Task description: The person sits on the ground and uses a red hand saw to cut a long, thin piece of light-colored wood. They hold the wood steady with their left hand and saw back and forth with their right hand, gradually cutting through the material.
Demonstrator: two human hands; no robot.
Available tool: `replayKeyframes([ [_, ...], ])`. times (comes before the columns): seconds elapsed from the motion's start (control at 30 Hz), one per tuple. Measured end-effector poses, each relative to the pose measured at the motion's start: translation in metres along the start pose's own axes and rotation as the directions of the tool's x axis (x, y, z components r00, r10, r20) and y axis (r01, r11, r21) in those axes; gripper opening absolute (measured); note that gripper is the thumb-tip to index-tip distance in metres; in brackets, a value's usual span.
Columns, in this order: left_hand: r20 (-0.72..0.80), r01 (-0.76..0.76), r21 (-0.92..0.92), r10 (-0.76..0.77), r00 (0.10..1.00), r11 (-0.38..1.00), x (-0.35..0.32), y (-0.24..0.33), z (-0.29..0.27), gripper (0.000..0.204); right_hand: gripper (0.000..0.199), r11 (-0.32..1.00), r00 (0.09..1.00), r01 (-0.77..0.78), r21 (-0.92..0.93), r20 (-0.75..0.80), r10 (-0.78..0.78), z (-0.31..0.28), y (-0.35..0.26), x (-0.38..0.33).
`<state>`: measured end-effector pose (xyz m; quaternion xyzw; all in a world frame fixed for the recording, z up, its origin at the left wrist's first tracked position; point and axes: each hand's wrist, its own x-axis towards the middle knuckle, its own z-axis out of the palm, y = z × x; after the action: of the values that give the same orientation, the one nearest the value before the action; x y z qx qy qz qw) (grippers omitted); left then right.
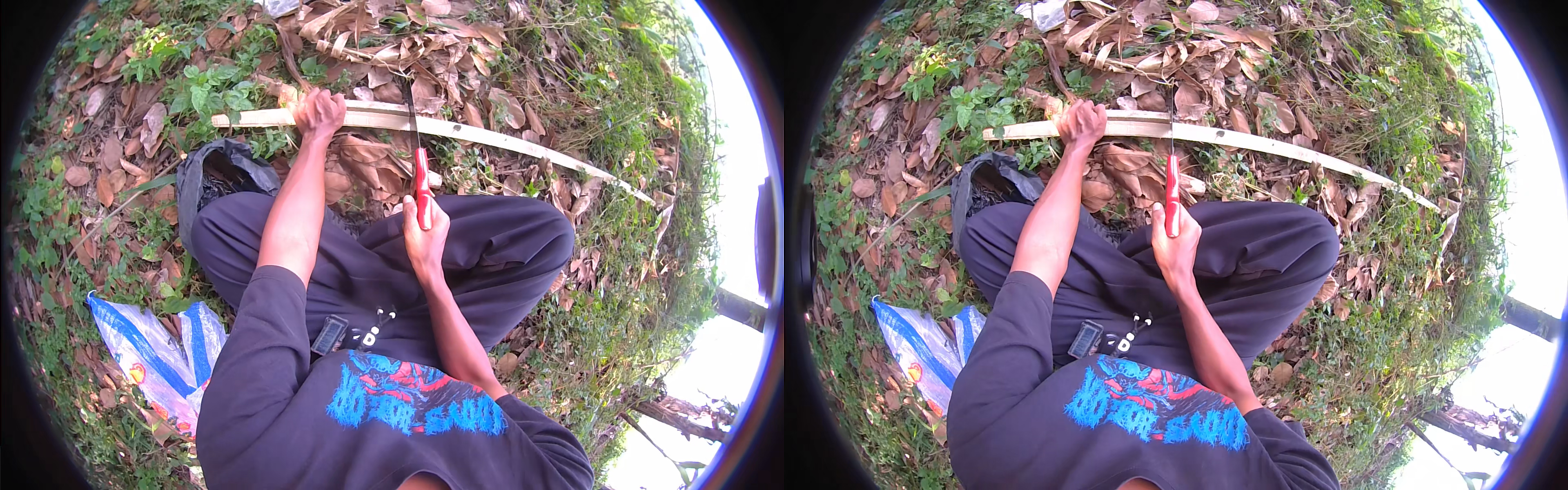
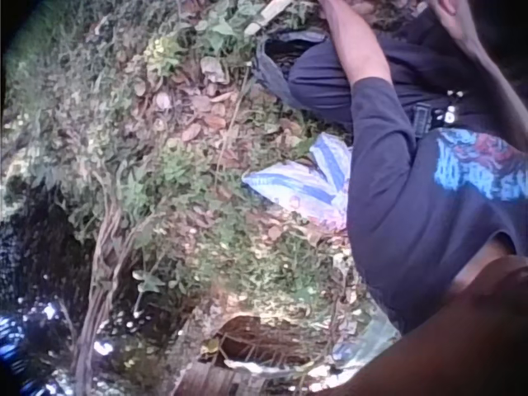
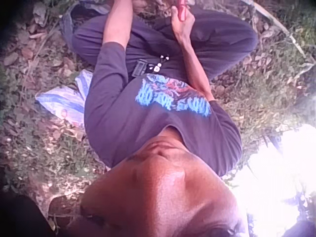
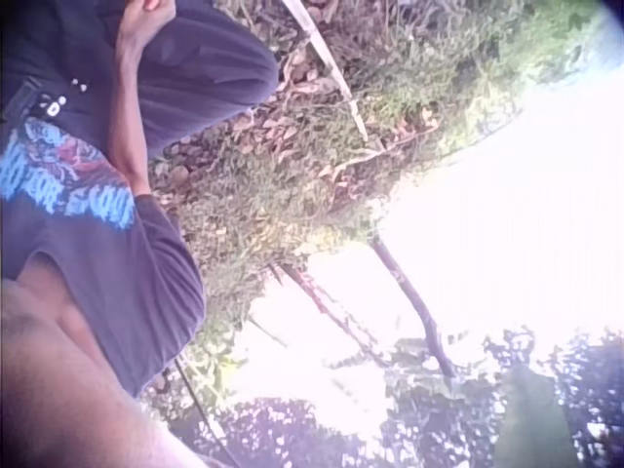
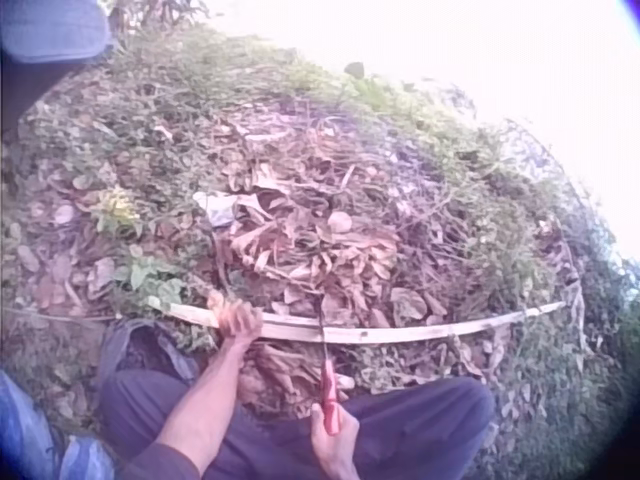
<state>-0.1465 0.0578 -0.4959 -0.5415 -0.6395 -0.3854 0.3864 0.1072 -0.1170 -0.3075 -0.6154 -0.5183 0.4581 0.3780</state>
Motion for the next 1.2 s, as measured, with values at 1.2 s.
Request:
replayKeyframes([
  [1.2,0.365,0.245,-0.056,-0.208,0.907,0.968,-0.002,0.0,-0.004,0.014,0.018,0.995,0.998,-0.061,0.075,-0.011,0.062,-0.001,-0.014,0.009],
])
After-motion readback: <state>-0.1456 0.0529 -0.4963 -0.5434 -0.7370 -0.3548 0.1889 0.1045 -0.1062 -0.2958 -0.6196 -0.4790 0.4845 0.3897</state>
